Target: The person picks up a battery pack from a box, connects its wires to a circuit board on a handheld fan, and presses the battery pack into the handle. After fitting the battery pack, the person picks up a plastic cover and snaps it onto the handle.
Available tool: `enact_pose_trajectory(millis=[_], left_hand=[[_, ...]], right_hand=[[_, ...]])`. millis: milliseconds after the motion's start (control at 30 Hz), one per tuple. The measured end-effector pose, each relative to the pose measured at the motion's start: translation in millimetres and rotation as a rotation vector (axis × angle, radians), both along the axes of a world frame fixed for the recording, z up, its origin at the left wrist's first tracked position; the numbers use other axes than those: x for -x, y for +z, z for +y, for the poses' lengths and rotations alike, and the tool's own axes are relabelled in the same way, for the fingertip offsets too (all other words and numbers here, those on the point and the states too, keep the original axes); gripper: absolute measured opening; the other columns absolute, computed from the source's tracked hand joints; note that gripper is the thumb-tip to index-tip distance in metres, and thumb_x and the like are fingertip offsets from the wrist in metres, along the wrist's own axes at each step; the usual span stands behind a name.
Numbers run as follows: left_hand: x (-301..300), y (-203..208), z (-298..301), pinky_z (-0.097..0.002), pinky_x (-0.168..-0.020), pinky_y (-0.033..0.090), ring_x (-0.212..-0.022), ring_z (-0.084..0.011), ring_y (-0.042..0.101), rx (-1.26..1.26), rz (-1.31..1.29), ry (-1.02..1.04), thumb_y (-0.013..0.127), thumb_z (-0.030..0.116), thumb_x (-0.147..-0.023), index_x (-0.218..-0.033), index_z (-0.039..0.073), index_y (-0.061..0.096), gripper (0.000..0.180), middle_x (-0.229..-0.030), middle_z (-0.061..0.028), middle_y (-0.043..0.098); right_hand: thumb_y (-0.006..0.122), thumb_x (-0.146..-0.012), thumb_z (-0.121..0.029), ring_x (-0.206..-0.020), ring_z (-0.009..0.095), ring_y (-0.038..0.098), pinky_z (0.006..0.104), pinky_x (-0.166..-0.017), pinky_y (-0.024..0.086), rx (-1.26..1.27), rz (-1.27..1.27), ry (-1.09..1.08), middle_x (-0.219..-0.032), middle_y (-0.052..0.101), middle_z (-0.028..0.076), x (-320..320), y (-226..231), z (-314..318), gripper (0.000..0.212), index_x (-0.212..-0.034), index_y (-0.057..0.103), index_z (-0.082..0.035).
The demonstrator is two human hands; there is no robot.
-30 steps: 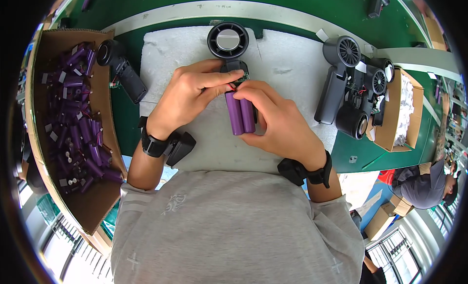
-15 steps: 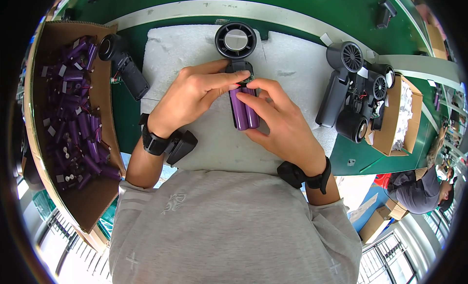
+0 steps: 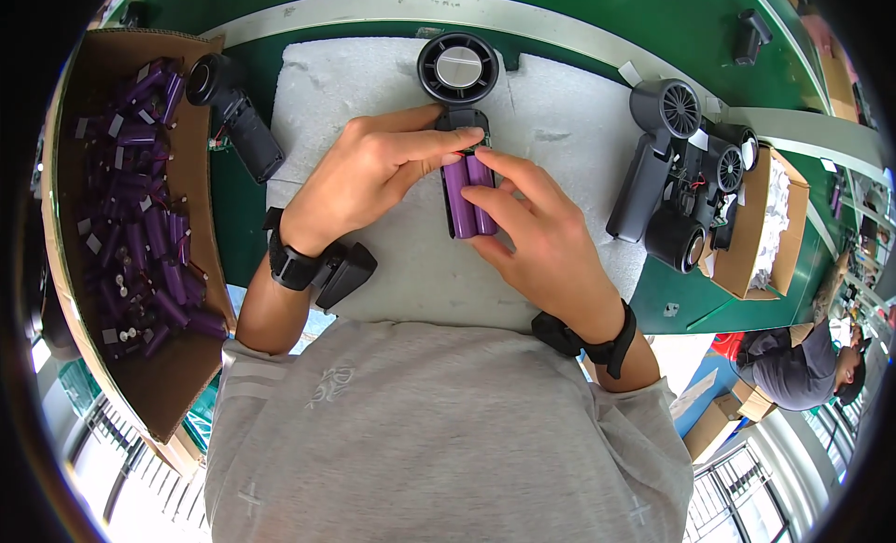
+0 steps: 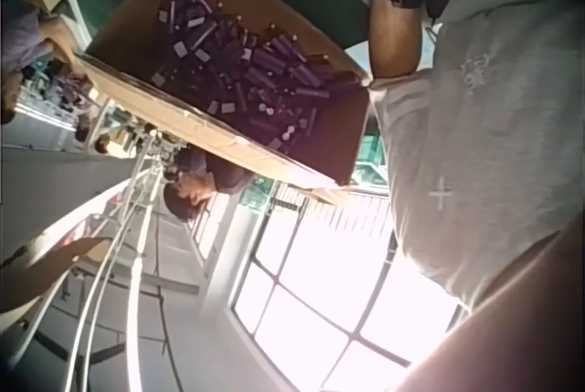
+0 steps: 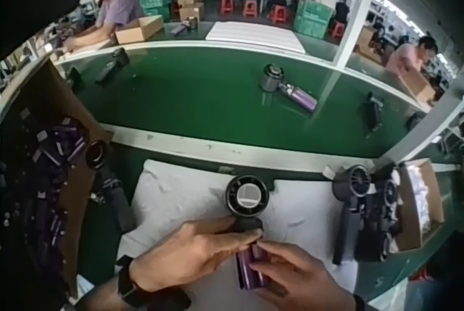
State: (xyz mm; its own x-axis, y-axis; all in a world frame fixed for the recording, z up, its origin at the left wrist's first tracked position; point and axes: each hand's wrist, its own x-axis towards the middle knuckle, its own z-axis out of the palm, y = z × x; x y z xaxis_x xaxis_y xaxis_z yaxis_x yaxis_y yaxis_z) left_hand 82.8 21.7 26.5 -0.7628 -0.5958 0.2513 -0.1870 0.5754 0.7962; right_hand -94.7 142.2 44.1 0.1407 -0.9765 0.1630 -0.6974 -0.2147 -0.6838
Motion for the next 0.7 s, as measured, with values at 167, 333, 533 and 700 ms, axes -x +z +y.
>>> enact_pose_trajectory(millis=[167, 333, 533, 700], left_hand=[[1.7, -8.0, -1.1, -0.0405, -0.066, 0.053, -0.077, -0.0377, 0.065, 0.049, 0.077, 0.034, 0.068, 0.006, -0.084, -0.109, 0.008, 0.071, 0.026, -0.087, -0.0203, 0.066], [1.2, -1.3, -0.9, -0.0408, -0.065, 0.052, -0.073, -0.0359, 0.065, -0.025, 0.032, 0.047, 0.068, 0.009, -0.085, -0.106, 0.009, 0.072, 0.022, -0.081, -0.0187, 0.066], [0.5, 1.8, -2.6, -0.0393, -0.062, 0.051, -0.069, -0.0339, 0.064, -0.059, 0.034, 0.040, 0.069, 0.008, -0.083, -0.105, 0.008, 0.073, 0.022, -0.081, -0.0177, 0.066], [2.3, -0.1, -1.8, -0.0389, -0.061, 0.051, -0.068, -0.0328, 0.064, -0.069, 0.041, 0.046, 0.069, 0.007, -0.082, -0.104, 0.007, 0.073, 0.023, -0.081, -0.0172, 0.066]], right_hand=[[0.081, -0.059, 0.004, -0.082, 0.019, 0.061, 0.0316, -0.070, 0.057, -0.023, -0.016, 0.020, -0.123, 0.054, 0.013, 2.7, -1.1, -4.7, 0.034, -0.086, 0.061, -0.001], [0.080, -0.058, 0.005, -0.079, 0.018, 0.060, 0.0319, -0.069, 0.055, -0.043, -0.029, 0.068, -0.122, 0.051, 0.013, 6.0, -3.5, -10.0, 0.033, -0.078, 0.055, -0.001], [0.081, -0.059, 0.004, -0.075, 0.017, 0.056, 0.0316, -0.069, 0.054, -0.074, -0.113, 0.109, -0.121, 0.049, 0.012, 10.4, -6.6, -15.3, 0.036, -0.079, 0.052, -0.002], [0.082, -0.059, 0.004, -0.076, 0.017, 0.055, 0.0316, -0.069, 0.052, -0.064, -0.145, 0.142, -0.121, 0.049, 0.012, 12.7, -7.8, -14.9, 0.038, -0.081, 0.051, -0.003]])
